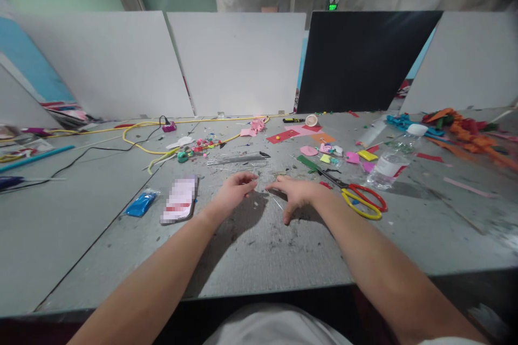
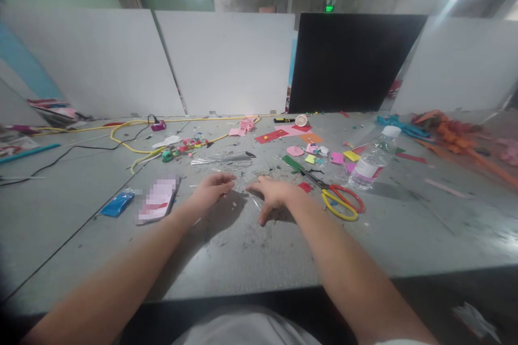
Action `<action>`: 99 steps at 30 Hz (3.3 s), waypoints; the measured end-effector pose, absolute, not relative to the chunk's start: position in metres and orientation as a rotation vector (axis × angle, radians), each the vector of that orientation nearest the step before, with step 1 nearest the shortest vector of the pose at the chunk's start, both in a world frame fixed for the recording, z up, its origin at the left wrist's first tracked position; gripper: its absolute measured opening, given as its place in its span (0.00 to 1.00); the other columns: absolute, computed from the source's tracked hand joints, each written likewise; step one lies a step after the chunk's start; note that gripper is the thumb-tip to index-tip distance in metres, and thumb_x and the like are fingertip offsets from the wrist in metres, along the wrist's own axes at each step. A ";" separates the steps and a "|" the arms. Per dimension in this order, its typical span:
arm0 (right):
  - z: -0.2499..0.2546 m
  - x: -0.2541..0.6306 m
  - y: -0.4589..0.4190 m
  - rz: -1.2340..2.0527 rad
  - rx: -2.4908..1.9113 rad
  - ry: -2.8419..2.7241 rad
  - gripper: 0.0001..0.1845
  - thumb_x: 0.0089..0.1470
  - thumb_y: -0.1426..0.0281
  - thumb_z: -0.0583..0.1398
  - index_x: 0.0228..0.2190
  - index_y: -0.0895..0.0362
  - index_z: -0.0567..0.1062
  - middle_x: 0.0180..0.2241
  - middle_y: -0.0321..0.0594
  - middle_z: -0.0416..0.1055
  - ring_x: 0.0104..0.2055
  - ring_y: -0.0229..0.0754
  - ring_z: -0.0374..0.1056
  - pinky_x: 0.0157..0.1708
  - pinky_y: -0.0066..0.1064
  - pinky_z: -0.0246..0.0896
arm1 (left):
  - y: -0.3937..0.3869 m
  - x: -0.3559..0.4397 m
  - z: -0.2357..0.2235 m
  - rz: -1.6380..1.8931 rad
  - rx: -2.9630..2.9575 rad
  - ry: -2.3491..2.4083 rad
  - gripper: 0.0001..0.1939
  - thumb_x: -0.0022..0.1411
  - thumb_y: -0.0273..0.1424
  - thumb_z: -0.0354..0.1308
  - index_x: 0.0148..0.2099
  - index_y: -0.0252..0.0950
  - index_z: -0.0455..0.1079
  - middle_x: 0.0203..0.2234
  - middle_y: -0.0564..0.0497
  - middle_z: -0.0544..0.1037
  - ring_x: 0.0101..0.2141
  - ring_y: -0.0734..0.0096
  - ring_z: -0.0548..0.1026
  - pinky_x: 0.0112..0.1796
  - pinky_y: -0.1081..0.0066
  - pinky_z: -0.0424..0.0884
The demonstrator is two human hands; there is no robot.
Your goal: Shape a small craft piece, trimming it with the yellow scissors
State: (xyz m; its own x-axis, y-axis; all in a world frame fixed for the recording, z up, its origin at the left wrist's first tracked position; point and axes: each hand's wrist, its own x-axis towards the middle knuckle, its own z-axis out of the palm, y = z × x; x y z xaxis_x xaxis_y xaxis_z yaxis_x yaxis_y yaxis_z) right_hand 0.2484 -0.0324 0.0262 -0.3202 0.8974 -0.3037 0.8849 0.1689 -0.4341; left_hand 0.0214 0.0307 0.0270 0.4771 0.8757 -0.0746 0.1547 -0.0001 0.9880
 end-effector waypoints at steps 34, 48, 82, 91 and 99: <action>-0.008 0.145 -0.003 0.365 -1.935 -2.264 0.51 0.65 0.40 0.48 0.72 0.65 0.54 0.74 0.66 0.40 0.76 0.68 0.36 0.71 0.55 0.34 | 0.088 -0.025 0.059 1.329 1.055 1.048 0.24 0.33 0.37 0.74 0.36 0.36 0.75 0.27 0.55 0.74 0.28 0.75 0.72 0.29 0.74 0.65; -0.006 0.141 0.025 0.330 -1.586 -2.629 0.37 0.72 0.51 0.44 0.73 0.57 0.54 0.75 0.52 0.39 0.78 0.56 0.34 0.73 0.57 0.32 | 0.080 -0.022 0.057 1.320 1.338 1.089 0.18 0.43 0.39 0.70 0.36 0.36 0.76 0.27 0.52 0.76 0.29 0.70 0.73 0.29 0.73 0.67; 0.029 0.214 0.021 0.278 -2.217 -2.314 0.13 0.58 0.77 0.60 0.41 0.61 0.84 0.43 0.57 0.81 0.46 0.54 0.77 0.43 0.36 0.67 | 0.078 -0.014 0.044 1.255 1.444 1.104 0.16 0.45 0.38 0.67 0.36 0.36 0.77 0.24 0.52 0.75 0.27 0.69 0.73 0.28 0.71 0.66; 0.019 0.212 0.023 0.210 -2.138 -2.329 0.16 0.65 0.73 0.54 0.46 0.59 0.80 0.47 0.54 0.80 0.48 0.51 0.76 0.44 0.34 0.66 | 0.081 -0.013 0.047 1.286 1.410 1.130 0.16 0.43 0.38 0.67 0.35 0.36 0.77 0.24 0.52 0.75 0.27 0.69 0.73 0.28 0.72 0.65; 0.016 0.189 0.052 0.172 -2.021 -2.345 0.18 0.62 0.74 0.55 0.47 0.58 0.82 0.49 0.53 0.79 0.50 0.52 0.75 0.46 0.35 0.65 | 0.083 -0.014 0.040 1.268 1.472 1.137 0.16 0.44 0.39 0.67 0.35 0.36 0.77 0.24 0.51 0.75 0.27 0.69 0.72 0.28 0.71 0.65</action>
